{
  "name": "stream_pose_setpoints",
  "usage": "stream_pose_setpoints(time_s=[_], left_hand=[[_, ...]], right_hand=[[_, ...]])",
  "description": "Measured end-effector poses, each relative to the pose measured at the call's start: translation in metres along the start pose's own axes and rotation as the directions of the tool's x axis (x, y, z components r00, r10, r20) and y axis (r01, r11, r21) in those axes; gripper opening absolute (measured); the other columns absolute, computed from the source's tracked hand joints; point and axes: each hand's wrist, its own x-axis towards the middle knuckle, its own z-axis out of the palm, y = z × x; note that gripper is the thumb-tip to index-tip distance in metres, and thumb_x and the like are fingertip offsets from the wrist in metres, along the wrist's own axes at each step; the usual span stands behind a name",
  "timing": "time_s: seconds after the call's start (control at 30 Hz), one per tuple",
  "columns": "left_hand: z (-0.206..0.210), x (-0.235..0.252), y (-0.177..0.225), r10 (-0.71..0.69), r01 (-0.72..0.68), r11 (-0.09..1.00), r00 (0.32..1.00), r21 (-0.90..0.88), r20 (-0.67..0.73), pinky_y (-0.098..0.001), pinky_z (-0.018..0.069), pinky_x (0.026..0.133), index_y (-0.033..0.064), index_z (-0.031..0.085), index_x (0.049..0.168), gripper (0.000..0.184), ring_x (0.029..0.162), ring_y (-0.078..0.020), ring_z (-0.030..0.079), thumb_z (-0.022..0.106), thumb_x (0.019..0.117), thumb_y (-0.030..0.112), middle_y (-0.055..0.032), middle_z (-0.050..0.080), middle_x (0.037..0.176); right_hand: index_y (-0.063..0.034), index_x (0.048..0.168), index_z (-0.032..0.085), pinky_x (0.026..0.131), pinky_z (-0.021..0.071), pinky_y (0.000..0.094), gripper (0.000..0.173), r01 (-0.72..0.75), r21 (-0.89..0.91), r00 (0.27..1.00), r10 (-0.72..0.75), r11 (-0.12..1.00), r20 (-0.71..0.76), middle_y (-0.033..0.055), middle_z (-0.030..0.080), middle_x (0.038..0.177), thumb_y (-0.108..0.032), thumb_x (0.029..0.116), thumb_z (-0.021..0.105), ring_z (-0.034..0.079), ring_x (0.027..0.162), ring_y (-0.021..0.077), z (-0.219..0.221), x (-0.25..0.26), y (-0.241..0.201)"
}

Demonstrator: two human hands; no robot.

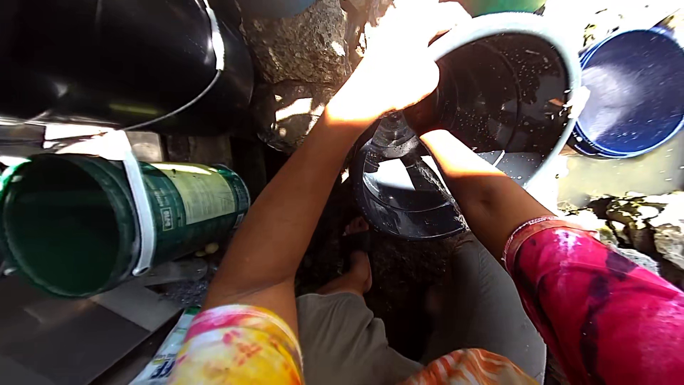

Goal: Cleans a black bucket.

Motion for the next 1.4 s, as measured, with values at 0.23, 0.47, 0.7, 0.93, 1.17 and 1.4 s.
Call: stream_pose_setpoints(time_s=[0.23,0.47,0.7,0.93,1.17,1.4], left_hand=[[0.000,0.011,-0.003,-0.064,0.064,0.998,0.998,0.003,0.013,-0.0371,0.0469,0.095,0.0081,0.068,0.127,0.049,0.112,-0.0168,0.062,0.055,0.0808,0.001,-0.0087,0.070,0.120],[0.002,0.009,-0.004,-0.039,0.038,0.999,0.999,-0.019,-0.018,-0.0286,0.0471,0.097,0.0077,0.069,0.127,0.048,0.114,-0.0097,0.061,0.055,0.0818,0.000,-0.0060,0.070,0.121],[0.003,0.009,-0.006,-0.029,0.029,0.999,1.000,-0.026,-0.006,-0.0347,0.0476,0.097,0.0067,0.068,0.128,0.051,0.114,-0.0144,0.062,0.055,0.0800,0.002,-0.0082,0.070,0.122],[0.001,0.015,-0.003,-0.067,0.067,0.998,0.998,-0.005,-0.004,-0.0317,0.0476,0.097,0.0077,0.069,0.127,0.050,0.114,-0.0117,0.062,0.054,0.0806,-0.001,-0.0067,0.070,0.122],[0.003,0.009,0.003,-0.061,0.062,0.998,0.998,0.030,-0.015,-0.0372,0.0462,0.099,0.0064,0.068,0.128,0.051,0.118,-0.0177,0.062,0.055,0.0801,-0.002,-0.0101,0.068,0.126],[-0.004,0.008,-0.005,0.014,-0.014,1.000,1.000,0.016,0.009,-0.0395,0.0472,0.098,0.0056,0.068,0.128,0.050,0.117,-0.0200,0.062,0.054,0.0799,-0.001,-0.0119,0.069,0.124]], right_hand=[[0.0211,0.153,0.011,0.119,0.0215,0.0667,0.069,-0.061,-0.108,0.977,0.081,0.992,0.198,0.0488,0.007,0.157,-0.019,0.1067,0.044,0.011,0.150,0.0608,0.119,-0.036,-0.032],[0.0105,0.137,0.056,0.118,0.0323,0.0546,0.043,0.308,0.170,0.939,-0.270,0.936,-0.213,0.0334,0.050,0.146,-0.013,0.1021,0.056,0.043,0.142,0.0465,0.052,-0.001,-0.048],[0.0043,0.158,0.029,0.125,0.0241,0.0516,0.055,-0.008,-0.037,0.990,0.003,0.999,-0.143,0.0259,0.025,0.166,-0.005,0.1058,0.042,0.023,0.155,0.0414,0.060,0.015,0.043],[0.0053,0.150,0.043,0.114,0.0394,0.0573,0.058,0.049,0.097,0.995,-0.057,0.994,0.082,0.0291,0.042,0.155,-0.019,0.1002,0.060,0.041,0.144,0.0438,0.103,-0.021,-0.043],[0.0090,0.144,0.050,0.123,0.0277,0.0470,0.042,0.390,0.119,0.918,-0.376,0.913,-0.124,0.0293,0.047,0.152,-0.008,0.1062,0.046,0.038,0.148,0.0407,0.023,-0.005,-0.032],[0.0013,0.162,0.018,0.123,0.0221,0.0584,0.095,0.048,-0.130,0.962,-0.080,0.990,-0.260,0.0276,0.017,0.168,-0.003,0.0829,0.071,0.017,0.156,0.0429,0.045,0.036,0.057]])
